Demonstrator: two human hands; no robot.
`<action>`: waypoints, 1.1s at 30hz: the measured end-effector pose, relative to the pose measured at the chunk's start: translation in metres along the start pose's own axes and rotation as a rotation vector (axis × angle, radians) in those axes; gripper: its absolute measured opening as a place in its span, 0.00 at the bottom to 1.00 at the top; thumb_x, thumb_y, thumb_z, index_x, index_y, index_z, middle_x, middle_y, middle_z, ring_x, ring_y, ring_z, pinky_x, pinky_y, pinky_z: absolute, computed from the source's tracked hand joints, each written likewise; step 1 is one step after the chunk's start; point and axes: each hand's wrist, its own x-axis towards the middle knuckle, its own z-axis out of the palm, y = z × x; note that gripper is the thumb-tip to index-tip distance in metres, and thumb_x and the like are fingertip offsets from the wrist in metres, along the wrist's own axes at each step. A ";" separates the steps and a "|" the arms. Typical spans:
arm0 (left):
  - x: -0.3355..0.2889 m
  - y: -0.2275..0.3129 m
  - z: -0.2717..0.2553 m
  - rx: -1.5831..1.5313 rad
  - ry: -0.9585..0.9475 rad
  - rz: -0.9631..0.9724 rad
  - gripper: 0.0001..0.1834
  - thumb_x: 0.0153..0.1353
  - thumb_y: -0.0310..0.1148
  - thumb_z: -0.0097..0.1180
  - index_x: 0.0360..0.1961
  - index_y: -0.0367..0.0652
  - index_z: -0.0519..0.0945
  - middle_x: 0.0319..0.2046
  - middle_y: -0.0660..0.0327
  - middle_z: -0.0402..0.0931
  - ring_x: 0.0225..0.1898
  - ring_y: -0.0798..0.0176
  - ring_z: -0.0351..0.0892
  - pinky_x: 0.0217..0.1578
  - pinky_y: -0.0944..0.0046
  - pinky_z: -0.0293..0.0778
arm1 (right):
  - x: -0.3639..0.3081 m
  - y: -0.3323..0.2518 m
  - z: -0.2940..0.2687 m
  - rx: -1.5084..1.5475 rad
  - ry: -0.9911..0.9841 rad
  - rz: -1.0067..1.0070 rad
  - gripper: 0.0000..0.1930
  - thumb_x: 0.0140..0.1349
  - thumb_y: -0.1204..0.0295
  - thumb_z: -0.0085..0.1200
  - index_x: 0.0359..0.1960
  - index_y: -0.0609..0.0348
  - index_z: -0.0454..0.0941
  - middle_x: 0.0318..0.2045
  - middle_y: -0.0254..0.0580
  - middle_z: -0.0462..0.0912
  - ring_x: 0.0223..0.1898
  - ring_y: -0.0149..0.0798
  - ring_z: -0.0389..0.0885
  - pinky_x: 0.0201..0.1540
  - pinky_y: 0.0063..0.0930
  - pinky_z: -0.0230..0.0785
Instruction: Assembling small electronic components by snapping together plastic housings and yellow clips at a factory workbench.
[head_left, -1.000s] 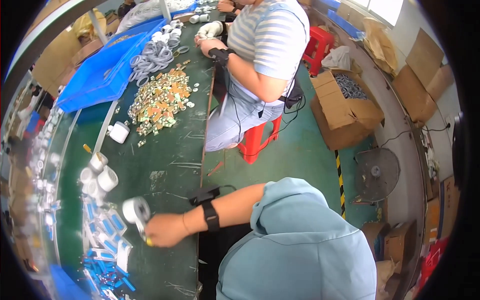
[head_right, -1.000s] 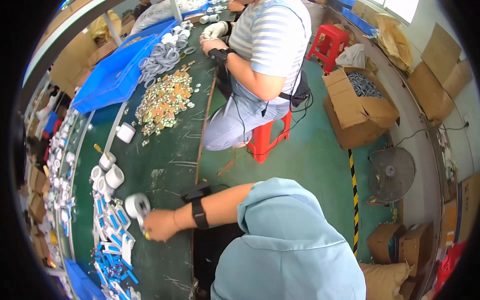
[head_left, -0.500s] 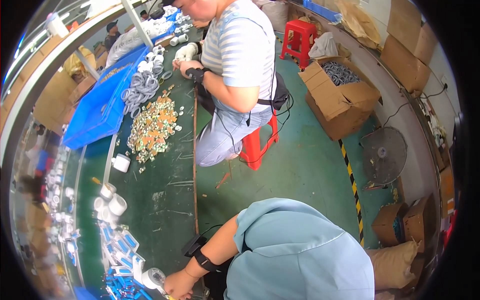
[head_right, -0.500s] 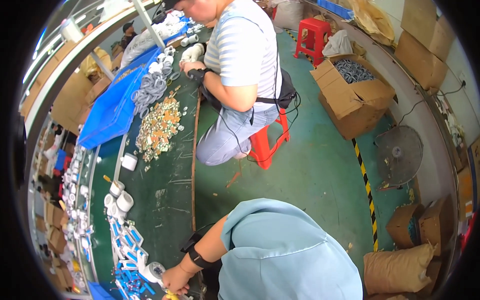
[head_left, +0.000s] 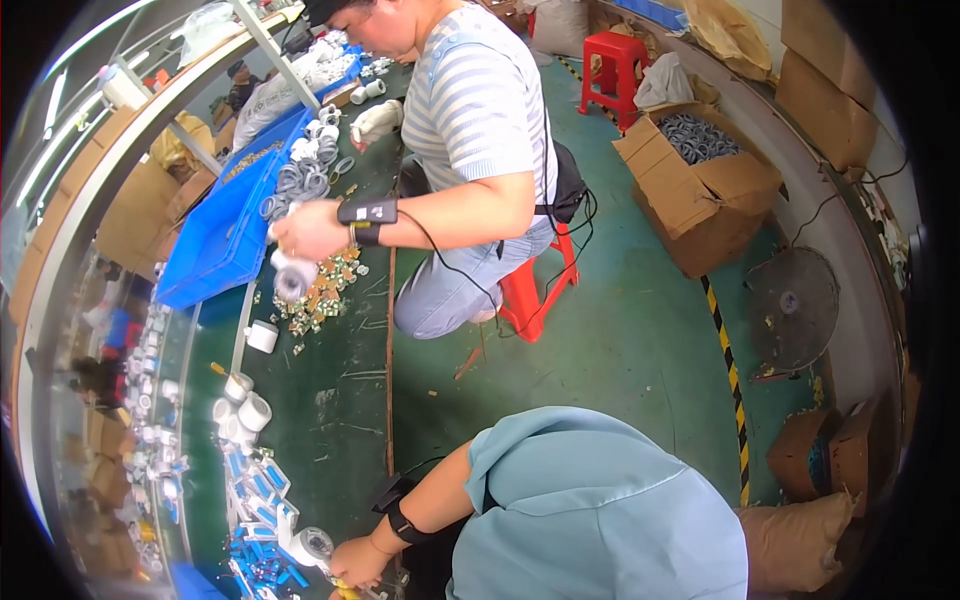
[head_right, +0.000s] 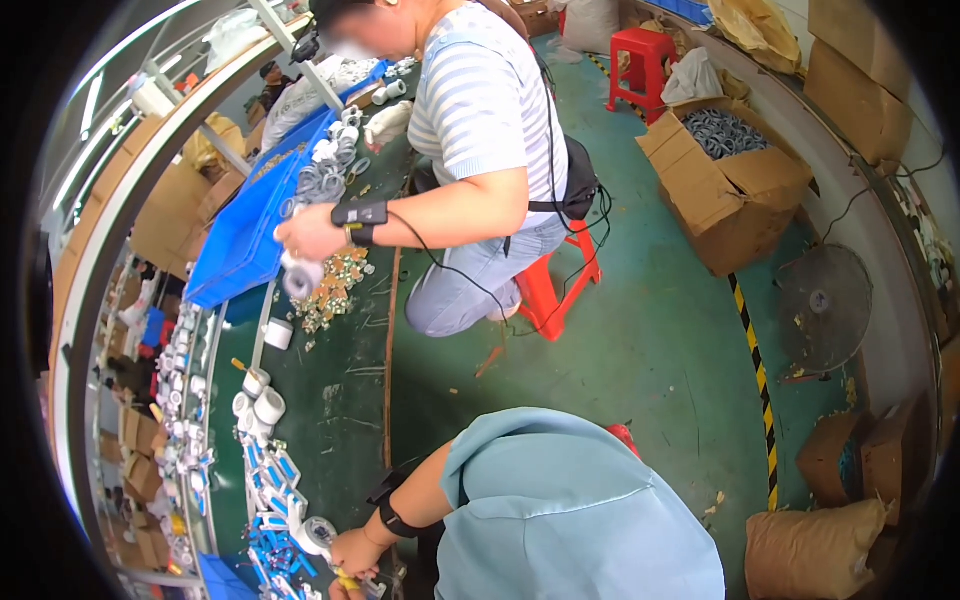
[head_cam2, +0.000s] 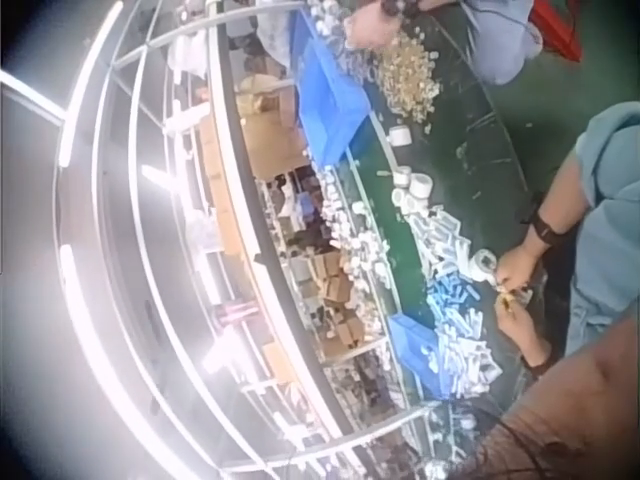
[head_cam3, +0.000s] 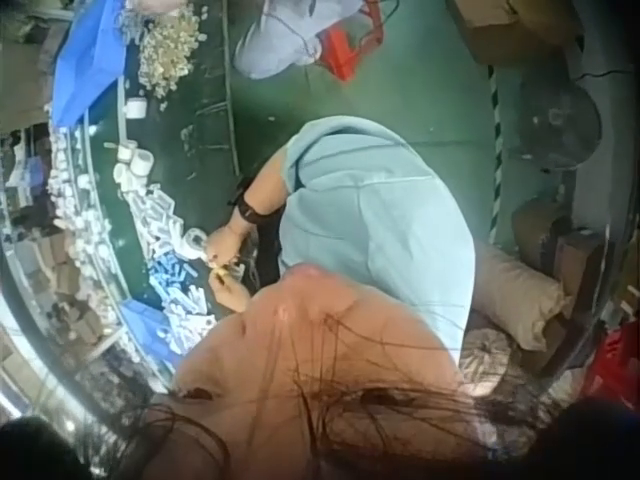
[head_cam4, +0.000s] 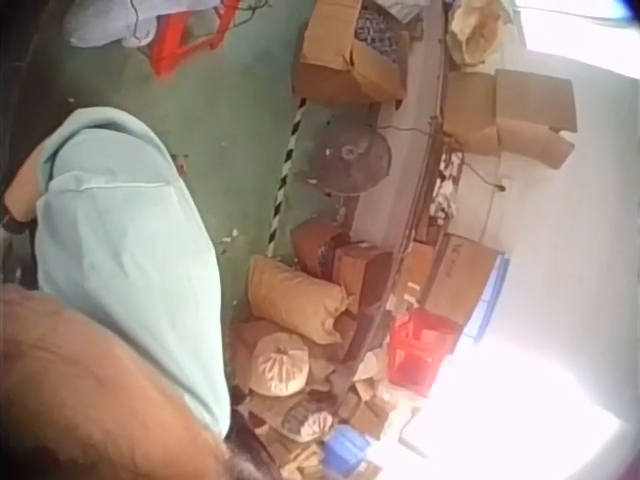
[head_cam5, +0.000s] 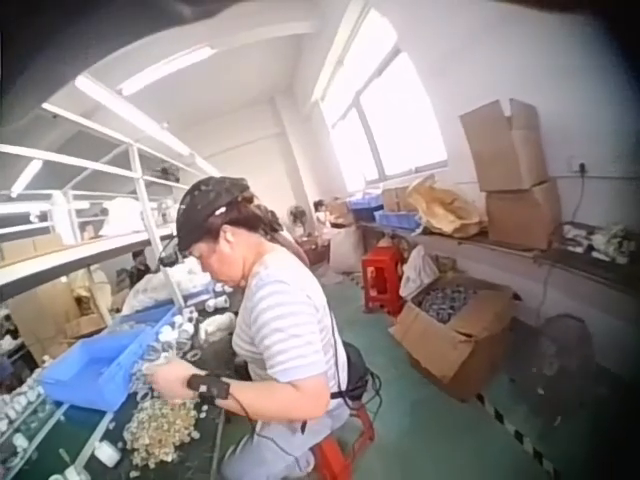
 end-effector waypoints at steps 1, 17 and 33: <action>-0.001 0.000 0.001 -0.029 0.001 -0.012 0.13 0.66 0.29 0.52 0.49 0.34 0.78 0.39 0.44 0.80 0.38 0.48 0.79 0.44 0.56 0.74 | -0.001 0.000 -0.001 0.004 -0.006 -0.001 0.11 0.58 0.75 0.43 0.31 0.71 0.77 0.25 0.48 0.84 0.20 0.38 0.85 0.19 0.27 0.77; 0.012 -0.036 0.012 -0.472 0.035 -0.138 0.09 0.61 0.24 0.53 0.42 0.34 0.79 0.34 0.56 0.80 0.37 0.65 0.79 0.41 0.67 0.73 | -0.018 -0.006 -0.004 0.277 0.019 0.172 0.08 0.68 0.74 0.44 0.38 0.63 0.76 0.27 0.38 0.83 0.24 0.28 0.81 0.25 0.24 0.75; 0.015 -0.028 0.006 -0.394 0.034 -0.030 0.10 0.56 0.19 0.52 0.41 0.34 0.77 0.35 0.55 0.79 0.35 0.61 0.78 0.39 0.67 0.72 | -0.026 -0.036 -0.011 0.114 0.006 0.169 0.07 0.68 0.76 0.42 0.42 0.66 0.72 0.28 0.42 0.82 0.25 0.32 0.82 0.28 0.28 0.74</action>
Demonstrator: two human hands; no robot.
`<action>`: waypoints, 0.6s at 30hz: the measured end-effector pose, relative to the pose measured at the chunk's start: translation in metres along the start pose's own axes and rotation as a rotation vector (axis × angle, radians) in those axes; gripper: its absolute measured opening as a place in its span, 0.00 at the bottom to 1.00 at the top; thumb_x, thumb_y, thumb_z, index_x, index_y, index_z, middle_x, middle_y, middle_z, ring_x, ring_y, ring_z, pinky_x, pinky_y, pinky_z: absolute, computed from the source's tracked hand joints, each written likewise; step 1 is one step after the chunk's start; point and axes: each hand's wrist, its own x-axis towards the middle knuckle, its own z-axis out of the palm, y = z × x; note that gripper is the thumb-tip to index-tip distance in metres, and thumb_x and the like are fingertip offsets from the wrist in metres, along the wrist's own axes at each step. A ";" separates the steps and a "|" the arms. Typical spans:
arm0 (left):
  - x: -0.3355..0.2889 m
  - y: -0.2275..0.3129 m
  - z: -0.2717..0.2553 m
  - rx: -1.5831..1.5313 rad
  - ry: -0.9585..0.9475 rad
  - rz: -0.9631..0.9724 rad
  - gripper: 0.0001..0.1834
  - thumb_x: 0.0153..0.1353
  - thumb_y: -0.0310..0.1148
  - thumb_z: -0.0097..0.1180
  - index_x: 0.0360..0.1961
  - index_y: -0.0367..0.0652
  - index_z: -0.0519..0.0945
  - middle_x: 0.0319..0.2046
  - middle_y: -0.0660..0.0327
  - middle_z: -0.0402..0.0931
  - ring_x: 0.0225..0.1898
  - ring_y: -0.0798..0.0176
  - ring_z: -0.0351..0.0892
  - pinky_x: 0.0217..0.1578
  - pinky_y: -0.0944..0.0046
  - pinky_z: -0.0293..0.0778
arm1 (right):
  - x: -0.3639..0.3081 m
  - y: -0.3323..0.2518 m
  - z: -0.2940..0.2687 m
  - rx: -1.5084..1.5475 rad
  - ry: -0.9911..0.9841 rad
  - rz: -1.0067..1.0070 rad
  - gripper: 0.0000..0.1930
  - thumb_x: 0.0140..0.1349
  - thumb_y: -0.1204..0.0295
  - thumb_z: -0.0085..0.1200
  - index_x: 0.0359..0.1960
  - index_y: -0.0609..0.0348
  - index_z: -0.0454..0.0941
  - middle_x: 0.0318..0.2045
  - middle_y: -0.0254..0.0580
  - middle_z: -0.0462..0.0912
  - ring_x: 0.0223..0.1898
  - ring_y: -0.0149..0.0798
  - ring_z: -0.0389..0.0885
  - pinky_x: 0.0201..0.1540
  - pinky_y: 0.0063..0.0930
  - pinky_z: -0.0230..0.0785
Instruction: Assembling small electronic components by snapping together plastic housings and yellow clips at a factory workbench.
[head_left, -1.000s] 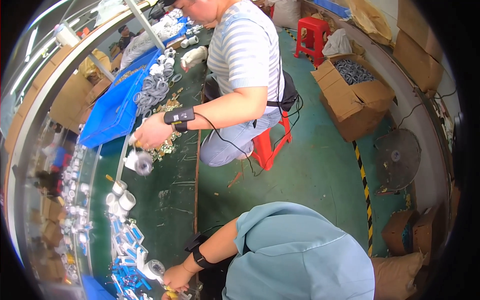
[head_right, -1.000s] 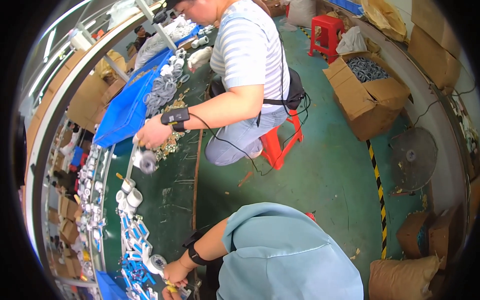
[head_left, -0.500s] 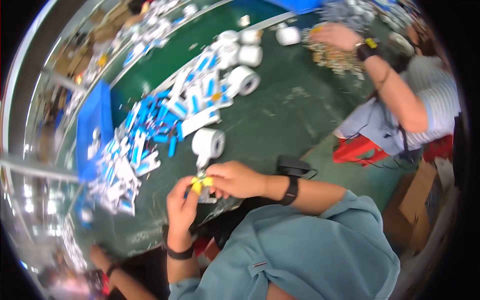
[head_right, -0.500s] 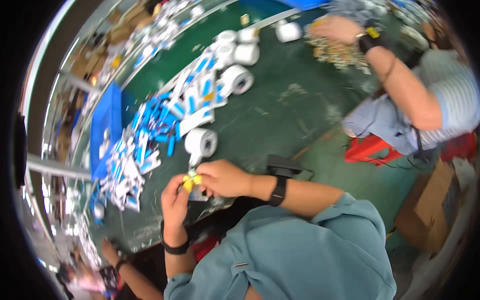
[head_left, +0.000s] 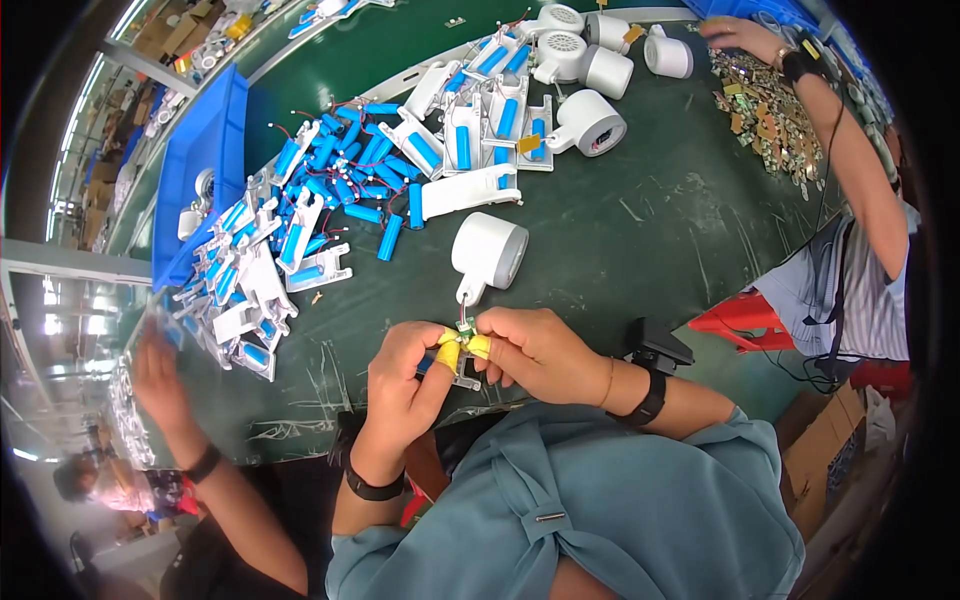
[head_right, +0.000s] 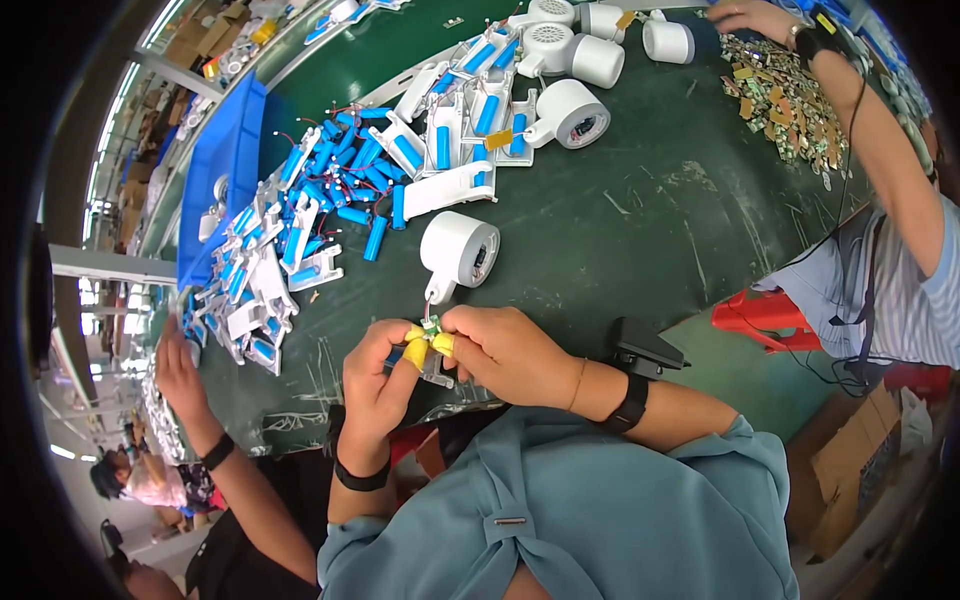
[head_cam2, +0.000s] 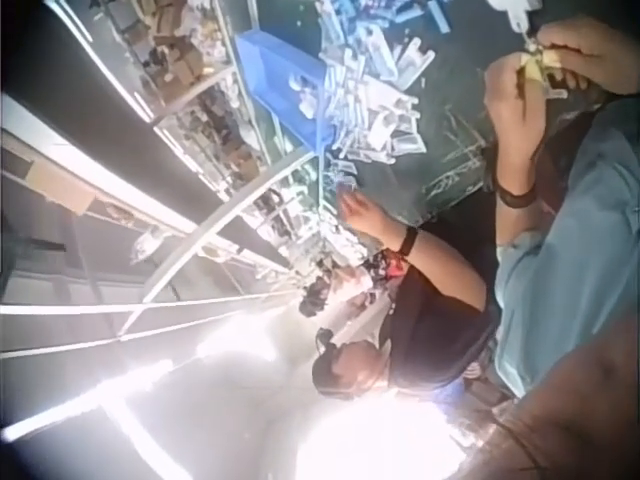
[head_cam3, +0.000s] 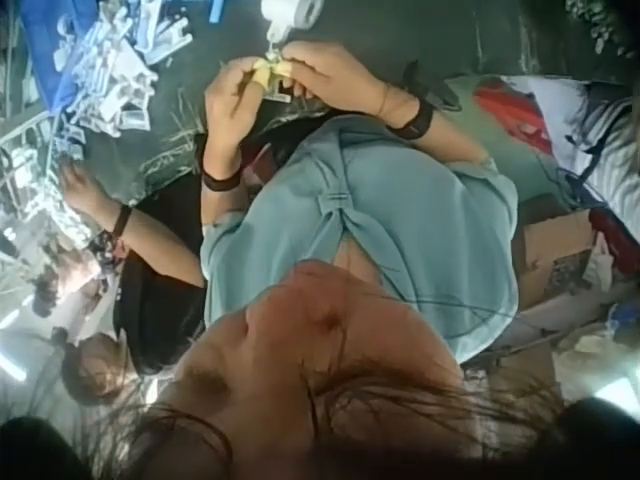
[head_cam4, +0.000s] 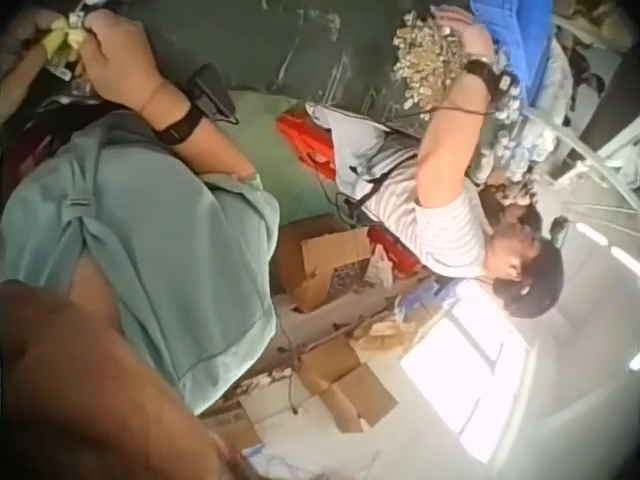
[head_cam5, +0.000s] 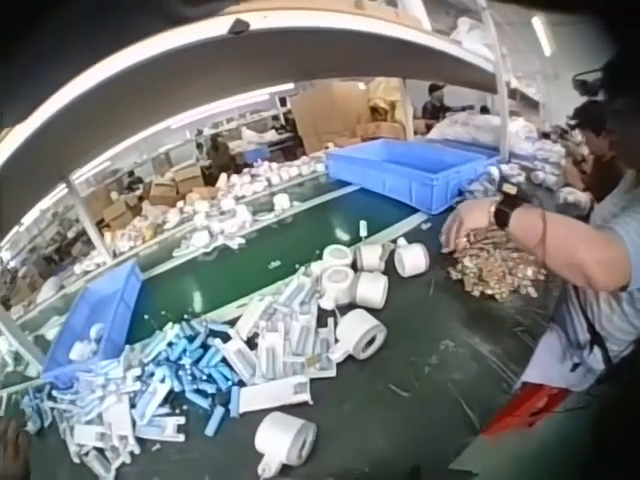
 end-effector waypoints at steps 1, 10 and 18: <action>0.001 -0.001 0.002 0.020 0.019 0.037 0.11 0.55 0.18 0.53 0.41 0.34 0.77 0.36 0.53 0.79 0.35 0.58 0.78 0.39 0.65 0.73 | 0.000 0.000 0.000 -0.017 0.010 -0.001 0.07 0.68 0.77 0.42 0.42 0.66 0.72 0.28 0.43 0.82 0.25 0.34 0.82 0.28 0.29 0.74; 0.007 0.003 0.008 0.204 0.082 0.246 0.17 0.44 0.19 0.58 0.39 0.35 0.75 0.33 0.50 0.78 0.34 0.44 0.77 0.41 0.50 0.72 | 0.000 0.006 0.002 -0.157 0.052 -0.077 0.06 0.69 0.80 0.43 0.42 0.65 0.72 0.31 0.40 0.81 0.27 0.30 0.83 0.29 0.24 0.77; 0.019 -0.004 -0.019 0.024 -0.217 0.099 0.11 0.51 0.19 0.54 0.38 0.35 0.78 0.34 0.54 0.78 0.37 0.48 0.76 0.39 0.57 0.72 | 0.001 0.004 0.001 -0.285 0.006 -0.115 0.05 0.67 0.81 0.44 0.42 0.64 0.72 0.30 0.40 0.81 0.27 0.31 0.84 0.29 0.25 0.77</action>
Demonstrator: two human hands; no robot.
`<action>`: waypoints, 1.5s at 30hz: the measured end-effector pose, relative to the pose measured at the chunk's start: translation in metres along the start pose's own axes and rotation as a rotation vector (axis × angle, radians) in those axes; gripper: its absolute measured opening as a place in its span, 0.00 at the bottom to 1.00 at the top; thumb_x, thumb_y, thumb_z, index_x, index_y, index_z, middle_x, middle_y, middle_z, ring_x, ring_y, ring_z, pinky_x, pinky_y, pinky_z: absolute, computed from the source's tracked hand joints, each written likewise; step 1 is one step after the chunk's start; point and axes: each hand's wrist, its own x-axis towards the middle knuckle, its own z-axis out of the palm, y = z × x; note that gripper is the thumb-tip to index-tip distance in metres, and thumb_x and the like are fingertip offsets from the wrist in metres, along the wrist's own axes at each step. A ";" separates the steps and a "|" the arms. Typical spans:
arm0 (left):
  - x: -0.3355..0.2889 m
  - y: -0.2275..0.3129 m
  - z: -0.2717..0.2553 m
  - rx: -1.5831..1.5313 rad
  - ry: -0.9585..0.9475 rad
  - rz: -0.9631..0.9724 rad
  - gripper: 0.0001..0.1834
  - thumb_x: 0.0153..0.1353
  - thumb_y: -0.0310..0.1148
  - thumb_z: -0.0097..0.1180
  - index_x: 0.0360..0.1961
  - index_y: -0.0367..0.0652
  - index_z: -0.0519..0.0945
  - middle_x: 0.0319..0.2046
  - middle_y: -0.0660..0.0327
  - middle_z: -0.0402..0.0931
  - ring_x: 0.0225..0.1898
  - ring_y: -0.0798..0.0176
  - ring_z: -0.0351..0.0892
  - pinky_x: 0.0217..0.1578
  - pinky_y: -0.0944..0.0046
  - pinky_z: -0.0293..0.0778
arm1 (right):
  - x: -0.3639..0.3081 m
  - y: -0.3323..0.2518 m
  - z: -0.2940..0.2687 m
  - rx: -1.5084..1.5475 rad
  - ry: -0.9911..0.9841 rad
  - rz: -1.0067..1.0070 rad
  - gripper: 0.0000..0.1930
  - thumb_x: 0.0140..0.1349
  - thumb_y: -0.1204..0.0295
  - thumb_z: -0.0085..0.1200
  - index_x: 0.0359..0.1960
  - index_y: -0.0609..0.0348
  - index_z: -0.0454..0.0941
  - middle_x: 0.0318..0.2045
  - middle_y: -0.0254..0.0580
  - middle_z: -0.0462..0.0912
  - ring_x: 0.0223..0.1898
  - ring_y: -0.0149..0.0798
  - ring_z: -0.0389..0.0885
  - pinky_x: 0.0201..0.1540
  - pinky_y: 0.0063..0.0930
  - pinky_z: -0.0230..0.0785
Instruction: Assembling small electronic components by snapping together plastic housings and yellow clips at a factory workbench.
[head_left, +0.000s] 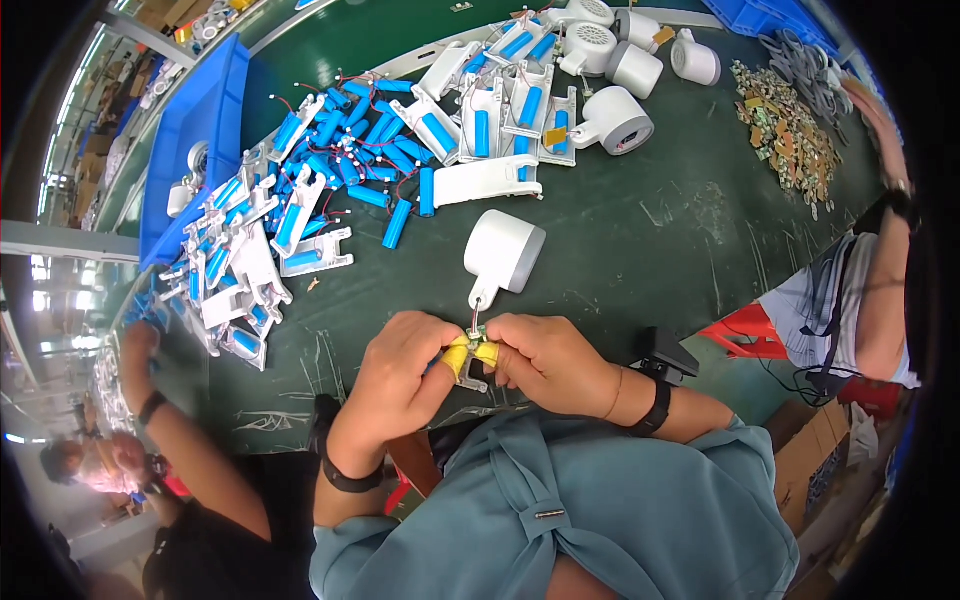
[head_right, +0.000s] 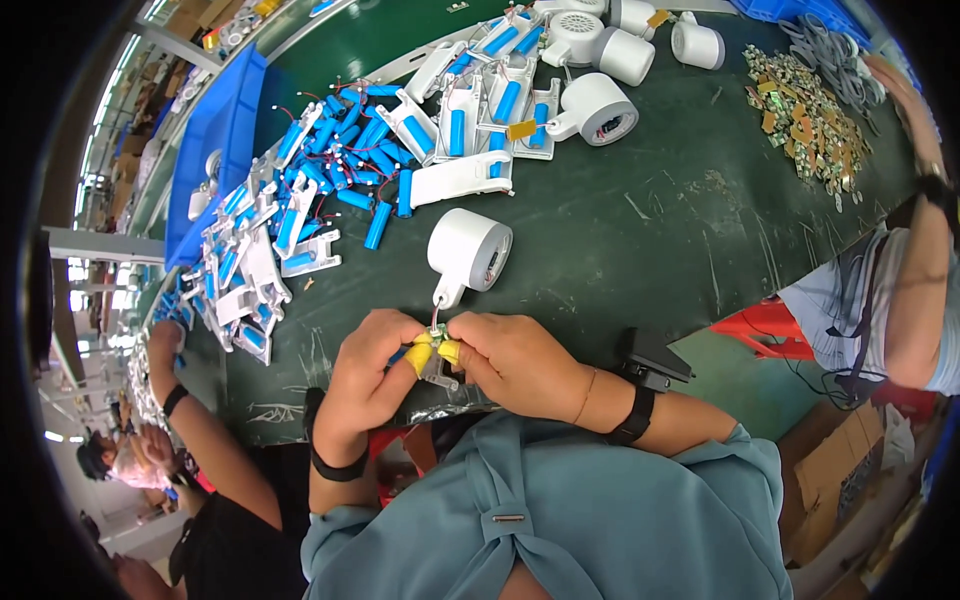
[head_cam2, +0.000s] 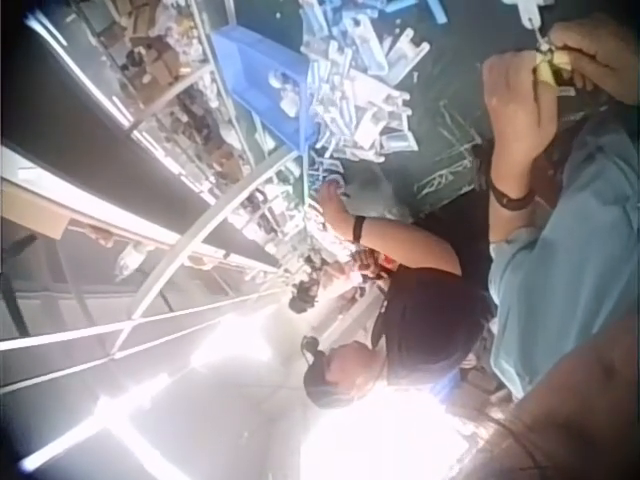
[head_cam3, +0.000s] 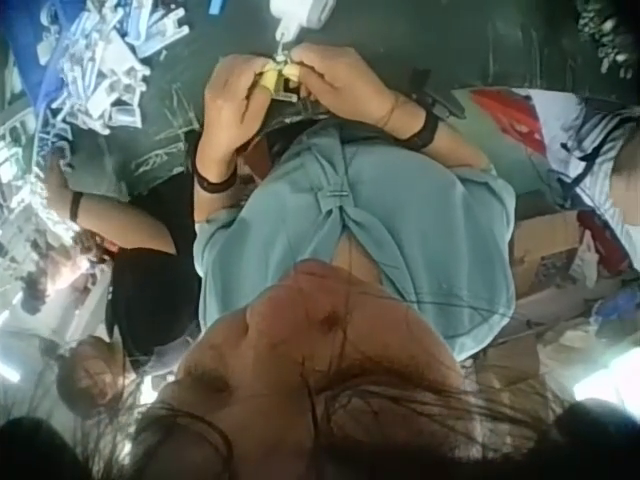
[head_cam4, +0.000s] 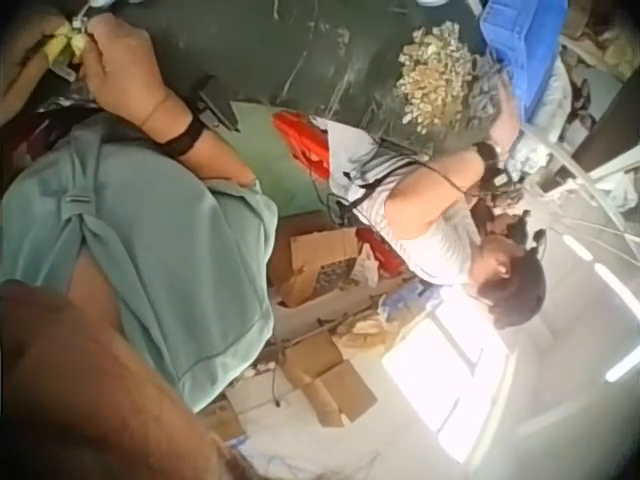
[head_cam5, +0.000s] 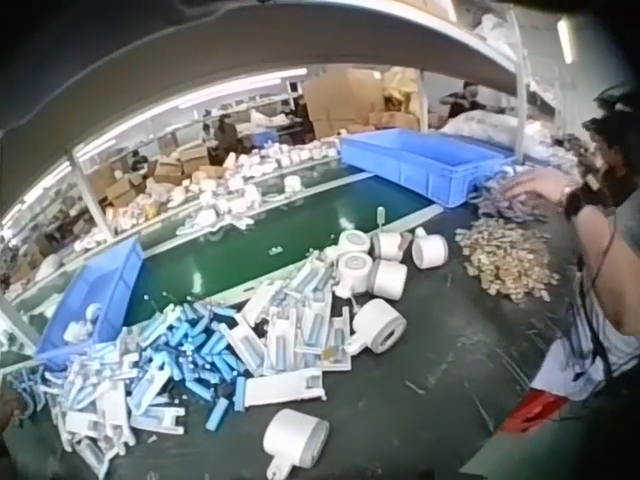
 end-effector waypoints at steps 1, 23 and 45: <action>0.002 -0.003 -0.004 0.000 0.004 -0.003 0.11 0.51 0.19 0.54 0.38 0.35 0.78 0.34 0.54 0.78 0.37 0.48 0.76 0.39 0.57 0.72 | 0.000 -0.001 0.000 -0.031 -0.006 -0.011 0.05 0.67 0.81 0.44 0.41 0.63 0.72 0.29 0.40 0.81 0.26 0.32 0.84 0.29 0.25 0.77; 0.000 0.030 0.043 0.234 0.324 -0.023 0.14 0.45 0.14 0.55 0.36 0.34 0.76 0.32 0.51 0.79 0.37 0.46 0.78 0.42 0.52 0.72 | -0.003 0.007 0.016 -0.252 0.253 -0.102 0.06 0.64 0.78 0.51 0.41 0.65 0.72 0.29 0.53 0.78 0.29 0.56 0.79 0.30 0.43 0.73; 0.012 0.027 0.028 -0.208 0.244 -0.504 0.11 0.56 0.21 0.60 0.42 0.34 0.80 0.33 0.61 0.81 0.33 0.71 0.78 0.37 0.69 0.74 | 0.000 0.004 0.015 -0.117 0.318 -0.156 0.07 0.59 0.77 0.55 0.38 0.63 0.71 0.29 0.48 0.76 0.31 0.52 0.78 0.32 0.41 0.73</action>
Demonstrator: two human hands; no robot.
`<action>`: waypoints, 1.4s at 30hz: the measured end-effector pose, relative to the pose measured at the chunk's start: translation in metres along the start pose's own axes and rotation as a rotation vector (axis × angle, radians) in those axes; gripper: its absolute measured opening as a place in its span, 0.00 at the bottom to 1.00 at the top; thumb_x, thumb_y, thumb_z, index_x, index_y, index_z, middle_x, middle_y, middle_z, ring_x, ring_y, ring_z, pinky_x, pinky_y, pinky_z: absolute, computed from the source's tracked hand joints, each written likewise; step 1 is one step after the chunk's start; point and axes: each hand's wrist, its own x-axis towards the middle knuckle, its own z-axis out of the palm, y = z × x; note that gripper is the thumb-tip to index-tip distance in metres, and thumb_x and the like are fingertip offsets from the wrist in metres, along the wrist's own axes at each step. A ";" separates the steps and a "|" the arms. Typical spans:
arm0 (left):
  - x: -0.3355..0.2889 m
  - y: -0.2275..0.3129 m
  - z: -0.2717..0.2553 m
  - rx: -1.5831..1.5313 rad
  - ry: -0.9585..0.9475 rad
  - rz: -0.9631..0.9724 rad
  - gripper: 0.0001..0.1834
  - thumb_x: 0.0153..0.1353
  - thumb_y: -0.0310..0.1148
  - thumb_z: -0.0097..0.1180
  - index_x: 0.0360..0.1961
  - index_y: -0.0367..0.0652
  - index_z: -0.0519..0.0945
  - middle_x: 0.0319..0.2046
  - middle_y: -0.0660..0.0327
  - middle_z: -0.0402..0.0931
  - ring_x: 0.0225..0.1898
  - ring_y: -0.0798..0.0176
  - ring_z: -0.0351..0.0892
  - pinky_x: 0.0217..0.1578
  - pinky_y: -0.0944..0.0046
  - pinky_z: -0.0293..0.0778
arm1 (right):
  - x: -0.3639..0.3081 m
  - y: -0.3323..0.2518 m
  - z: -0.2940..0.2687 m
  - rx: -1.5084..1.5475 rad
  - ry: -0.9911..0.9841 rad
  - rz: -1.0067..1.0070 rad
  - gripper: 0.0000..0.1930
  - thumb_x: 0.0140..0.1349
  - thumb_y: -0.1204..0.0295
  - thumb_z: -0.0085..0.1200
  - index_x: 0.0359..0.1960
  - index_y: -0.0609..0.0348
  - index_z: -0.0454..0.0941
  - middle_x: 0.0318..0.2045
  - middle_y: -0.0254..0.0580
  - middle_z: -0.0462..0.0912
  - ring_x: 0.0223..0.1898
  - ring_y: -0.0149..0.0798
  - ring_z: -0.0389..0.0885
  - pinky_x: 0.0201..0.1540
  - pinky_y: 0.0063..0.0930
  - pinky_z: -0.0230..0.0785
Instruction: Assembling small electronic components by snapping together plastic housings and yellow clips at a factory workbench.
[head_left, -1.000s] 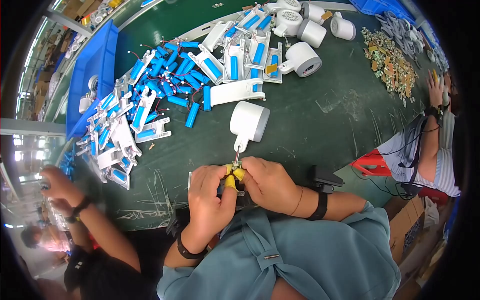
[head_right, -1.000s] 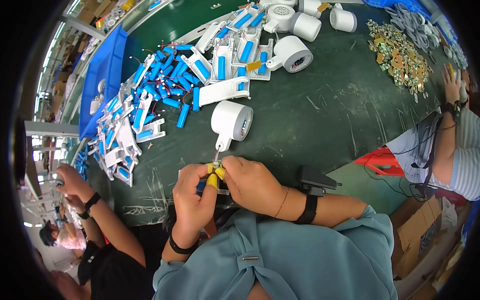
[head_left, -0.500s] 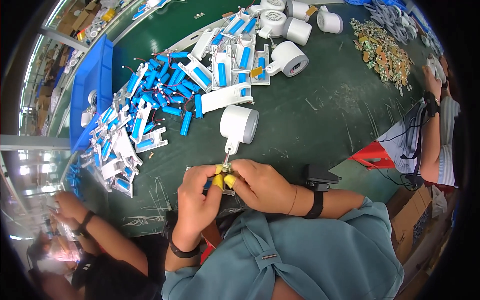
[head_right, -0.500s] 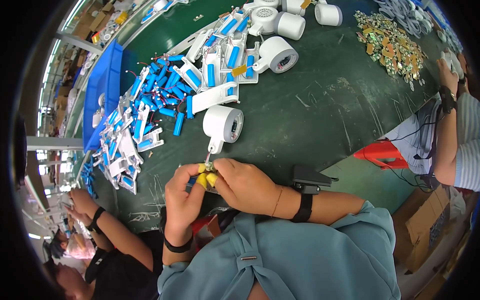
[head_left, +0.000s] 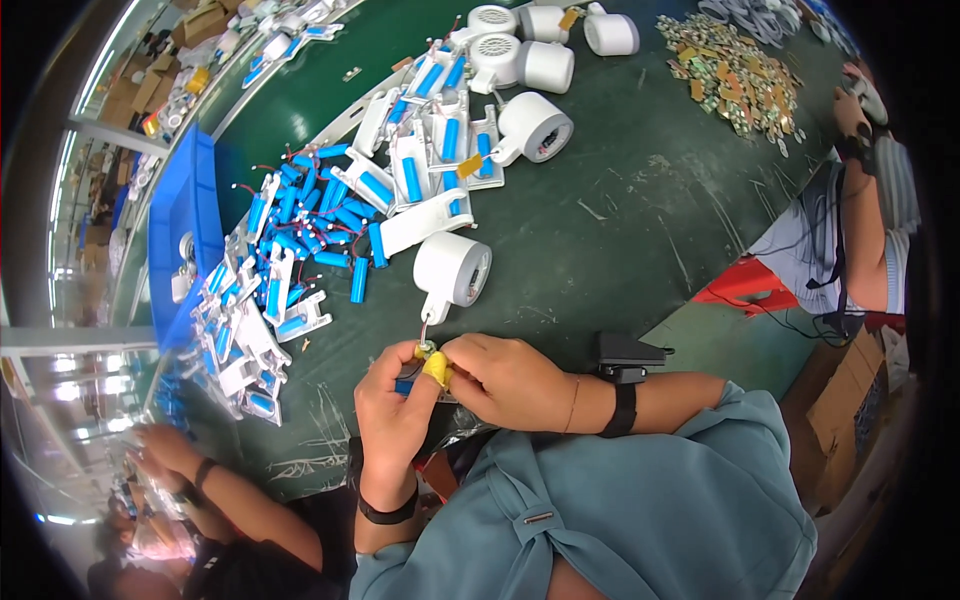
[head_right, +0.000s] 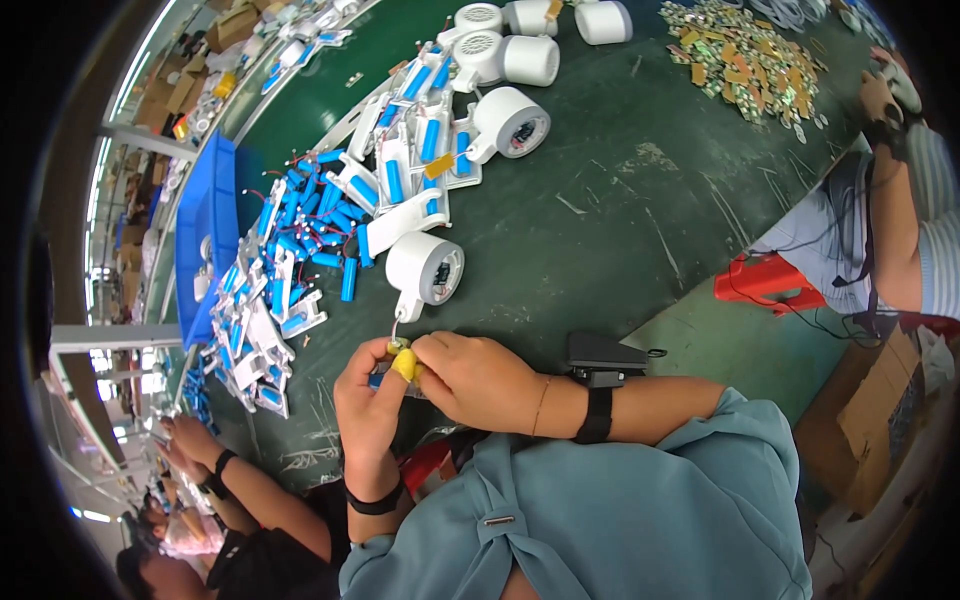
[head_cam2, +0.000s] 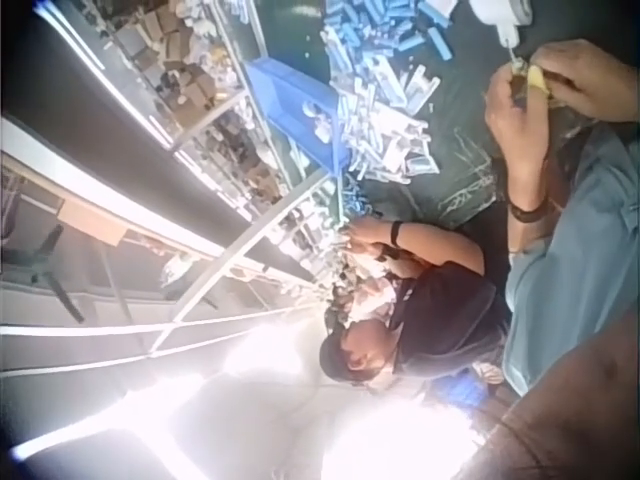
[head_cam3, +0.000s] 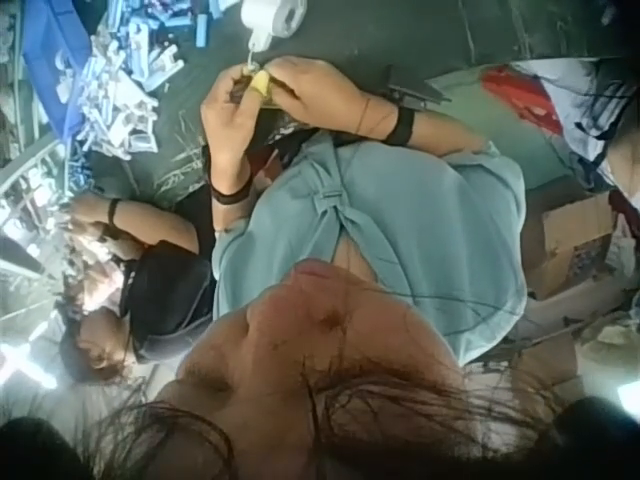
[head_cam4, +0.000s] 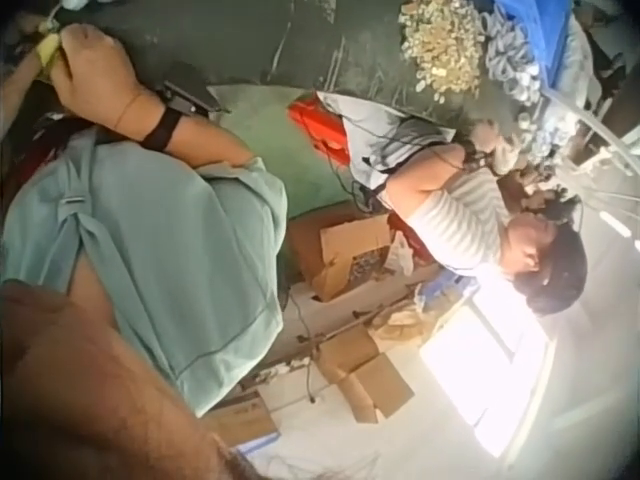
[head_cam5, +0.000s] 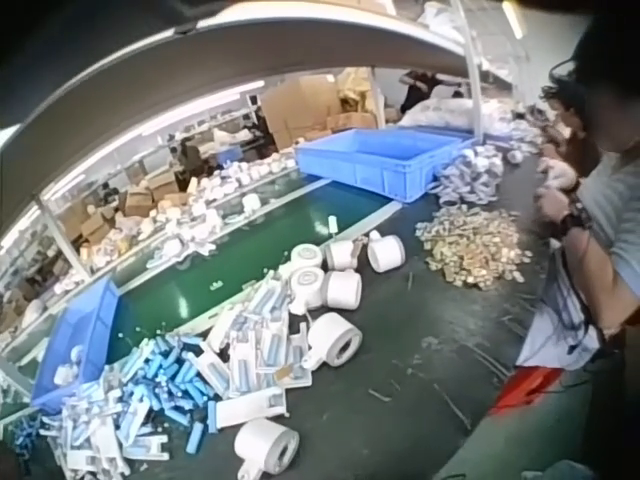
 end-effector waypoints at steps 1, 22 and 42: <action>0.000 0.001 0.001 0.003 -0.012 0.006 0.11 0.56 0.21 0.60 0.42 0.34 0.80 0.33 0.61 0.81 0.33 0.71 0.78 0.37 0.69 0.74 | -0.001 0.000 0.001 -0.001 -0.011 0.000 0.07 0.59 0.76 0.55 0.38 0.63 0.71 0.29 0.48 0.76 0.31 0.52 0.78 0.33 0.41 0.73; -0.007 -0.016 -0.017 0.136 0.044 -0.005 0.11 0.55 0.22 0.59 0.40 0.34 0.80 0.30 0.60 0.81 0.33 0.69 0.77 0.38 0.68 0.74 | 0.002 0.010 -0.013 -0.032 -0.055 0.026 0.05 0.60 0.73 0.53 0.34 0.60 0.72 0.29 0.48 0.78 0.32 0.53 0.79 0.34 0.45 0.71; -0.035 -0.041 -0.123 -0.788 0.067 -0.049 0.25 0.55 0.44 0.66 0.45 0.33 0.78 0.36 0.54 0.82 0.35 0.62 0.80 0.41 0.65 0.74 | 0.007 -0.001 -0.020 -0.049 -0.169 0.098 0.06 0.58 0.82 0.54 0.38 0.66 0.76 0.28 0.41 0.79 0.23 0.29 0.80 0.26 0.22 0.70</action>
